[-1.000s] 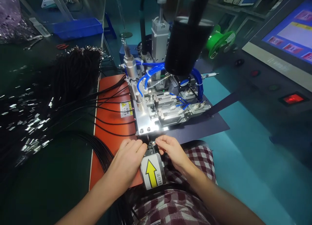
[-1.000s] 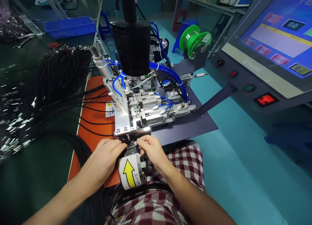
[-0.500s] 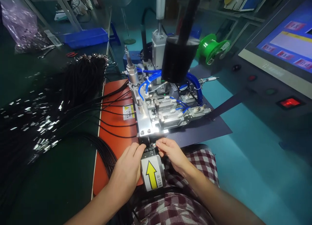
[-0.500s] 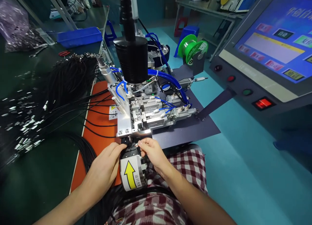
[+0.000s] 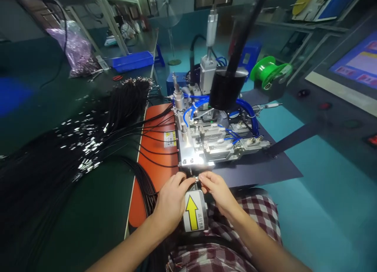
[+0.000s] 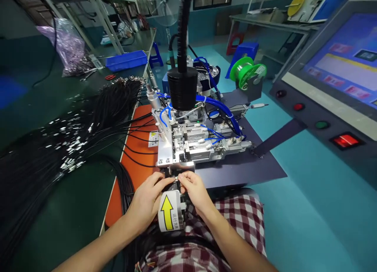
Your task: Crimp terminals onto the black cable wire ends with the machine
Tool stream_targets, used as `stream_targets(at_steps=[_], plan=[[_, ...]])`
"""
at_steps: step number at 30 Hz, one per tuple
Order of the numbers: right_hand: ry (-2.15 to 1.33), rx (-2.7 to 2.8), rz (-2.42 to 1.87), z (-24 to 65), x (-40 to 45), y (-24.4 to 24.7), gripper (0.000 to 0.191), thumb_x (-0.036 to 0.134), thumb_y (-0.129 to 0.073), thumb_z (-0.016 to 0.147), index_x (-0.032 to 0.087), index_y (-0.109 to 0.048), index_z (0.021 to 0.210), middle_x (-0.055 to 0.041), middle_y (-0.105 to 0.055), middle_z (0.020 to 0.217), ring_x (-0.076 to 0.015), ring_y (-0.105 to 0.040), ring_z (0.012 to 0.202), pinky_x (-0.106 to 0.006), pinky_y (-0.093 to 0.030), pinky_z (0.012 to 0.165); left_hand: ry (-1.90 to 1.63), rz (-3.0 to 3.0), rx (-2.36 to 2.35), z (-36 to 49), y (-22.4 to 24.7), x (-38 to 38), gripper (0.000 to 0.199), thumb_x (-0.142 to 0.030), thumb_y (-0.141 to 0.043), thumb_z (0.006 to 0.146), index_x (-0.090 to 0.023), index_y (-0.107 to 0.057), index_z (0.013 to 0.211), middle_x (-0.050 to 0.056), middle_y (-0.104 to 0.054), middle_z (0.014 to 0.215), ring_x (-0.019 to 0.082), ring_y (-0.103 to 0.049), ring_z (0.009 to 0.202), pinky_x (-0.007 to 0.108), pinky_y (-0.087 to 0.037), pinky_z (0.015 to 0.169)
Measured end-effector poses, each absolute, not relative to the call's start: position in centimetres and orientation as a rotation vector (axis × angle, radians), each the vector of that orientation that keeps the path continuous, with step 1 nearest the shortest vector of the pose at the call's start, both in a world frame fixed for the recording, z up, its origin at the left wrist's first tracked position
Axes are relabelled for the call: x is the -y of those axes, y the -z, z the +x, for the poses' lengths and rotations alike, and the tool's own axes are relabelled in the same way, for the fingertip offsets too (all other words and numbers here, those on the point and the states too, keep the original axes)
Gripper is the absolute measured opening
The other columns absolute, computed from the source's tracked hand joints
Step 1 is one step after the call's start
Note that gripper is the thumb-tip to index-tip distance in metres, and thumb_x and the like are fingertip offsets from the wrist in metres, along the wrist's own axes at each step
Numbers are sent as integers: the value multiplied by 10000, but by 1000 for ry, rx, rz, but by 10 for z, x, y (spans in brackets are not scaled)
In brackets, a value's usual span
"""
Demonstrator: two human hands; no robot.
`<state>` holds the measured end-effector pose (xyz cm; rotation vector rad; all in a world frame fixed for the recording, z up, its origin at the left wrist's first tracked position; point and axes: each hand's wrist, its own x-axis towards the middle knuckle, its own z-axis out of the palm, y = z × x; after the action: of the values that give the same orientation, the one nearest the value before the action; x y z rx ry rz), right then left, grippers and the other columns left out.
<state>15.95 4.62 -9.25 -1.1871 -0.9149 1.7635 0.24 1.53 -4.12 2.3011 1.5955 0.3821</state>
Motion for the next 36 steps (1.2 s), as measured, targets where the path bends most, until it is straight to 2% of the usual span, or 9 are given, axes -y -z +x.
stream_targets(at_steps=[4,7,11,17,22,28,36], plan=[[-1766,940,-1190,160,-46,93,375,524,-662,704,177,-528,660,54,-471,515,-117,-394,483,-270,-307,548,-498,2167,-1677,-21,47,7,430,-43,-304,861,-181,-483,1226,109,-544,1137,193,-557,1043,338,-507,871],[-1755,944,-1201,160,-47,93,376,524,-668,695,177,-526,656,56,-468,523,-116,-399,485,-271,-313,557,-350,2256,-1808,-37,55,28,519,-44,-321,846,-202,-395,1335,116,-501,1258,233,-497,1163,397,-481,935],[-1744,954,-1212,161,-47,93,360,509,-654,717,174,-530,666,55,-480,503,-120,-399,493,-270,-306,563,-151,2413,-1863,-48,59,37,568,-59,-332,840,-196,-339,1391,107,-504,1308,268,-474,1198,445,-471,948],[-1740,957,-1199,161,-47,91,348,483,-658,733,172,-526,652,54,-484,502,-114,-405,504,-266,-320,580,-51,2611,-1732,-56,49,22,498,-116,-346,865,-153,-410,1357,106,-523,1313,265,-492,1185,415,-482,944],[-1739,916,-1211,169,-45,93,390,532,-594,776,144,-599,743,17,-538,630,-109,-462,518,-258,-333,557,-96,2631,-1738,-56,46,18,449,-149,-344,882,-139,-468,1313,111,-559,1266,255,-523,1151,391,-504,912],[-1670,819,-1290,188,-39,102,369,518,-618,768,149,-614,751,27,-511,628,-103,-445,530,-244,-334,551,-129,2647,-1771,-59,52,25,476,-157,-351,876,-193,-435,1343,72,-557,1279,236,-527,1146,334,-521,858],[-1664,830,-1341,191,-30,98,352,498,-656,735,151,-603,717,26,-481,595,-116,-408,538,-249,-304,544,-139,2509,-1786,-61,41,-24,431,-184,-303,917,-186,-442,1324,103,-490,1320,264,-453,1204,412,-447,958]])
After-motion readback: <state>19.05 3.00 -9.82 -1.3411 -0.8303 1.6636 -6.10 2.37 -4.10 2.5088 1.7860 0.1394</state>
